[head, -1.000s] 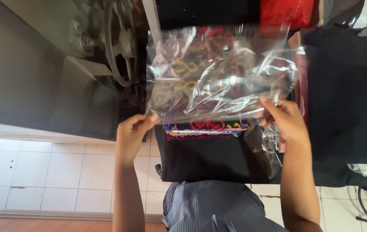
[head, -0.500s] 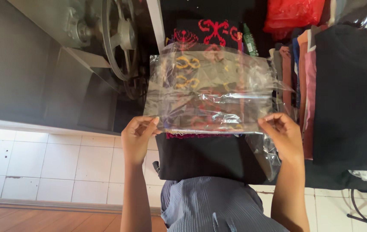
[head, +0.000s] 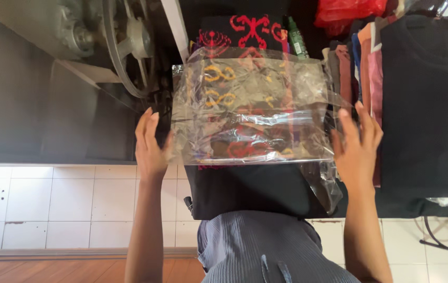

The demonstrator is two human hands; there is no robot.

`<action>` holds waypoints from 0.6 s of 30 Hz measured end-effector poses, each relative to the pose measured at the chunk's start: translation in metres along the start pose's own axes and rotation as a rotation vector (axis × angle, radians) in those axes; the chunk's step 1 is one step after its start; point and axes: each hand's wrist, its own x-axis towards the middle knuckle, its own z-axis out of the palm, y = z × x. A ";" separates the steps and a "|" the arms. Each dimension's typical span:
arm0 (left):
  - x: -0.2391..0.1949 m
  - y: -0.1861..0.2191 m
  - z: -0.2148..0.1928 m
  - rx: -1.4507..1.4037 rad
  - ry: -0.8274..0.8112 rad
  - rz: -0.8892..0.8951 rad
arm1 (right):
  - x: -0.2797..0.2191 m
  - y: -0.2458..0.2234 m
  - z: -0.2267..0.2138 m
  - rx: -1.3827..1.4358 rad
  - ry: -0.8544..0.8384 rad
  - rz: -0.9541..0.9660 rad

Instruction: The person folds a black t-shirt and places it into a clear plastic bag. They then fold a patterned fabric and place it into another clear plastic bag. The person repeats this process with additional items, folding them and placing them into plastic bags.

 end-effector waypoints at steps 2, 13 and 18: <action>0.006 -0.006 0.012 -0.051 -0.029 0.083 | 0.006 0.008 0.013 -0.035 -0.014 -0.109; 0.024 0.000 0.013 -0.059 0.014 0.247 | 0.009 0.016 0.051 0.152 0.112 -0.148; 0.033 0.005 -0.003 -0.072 0.022 0.248 | 0.015 0.010 0.035 0.302 0.043 -0.066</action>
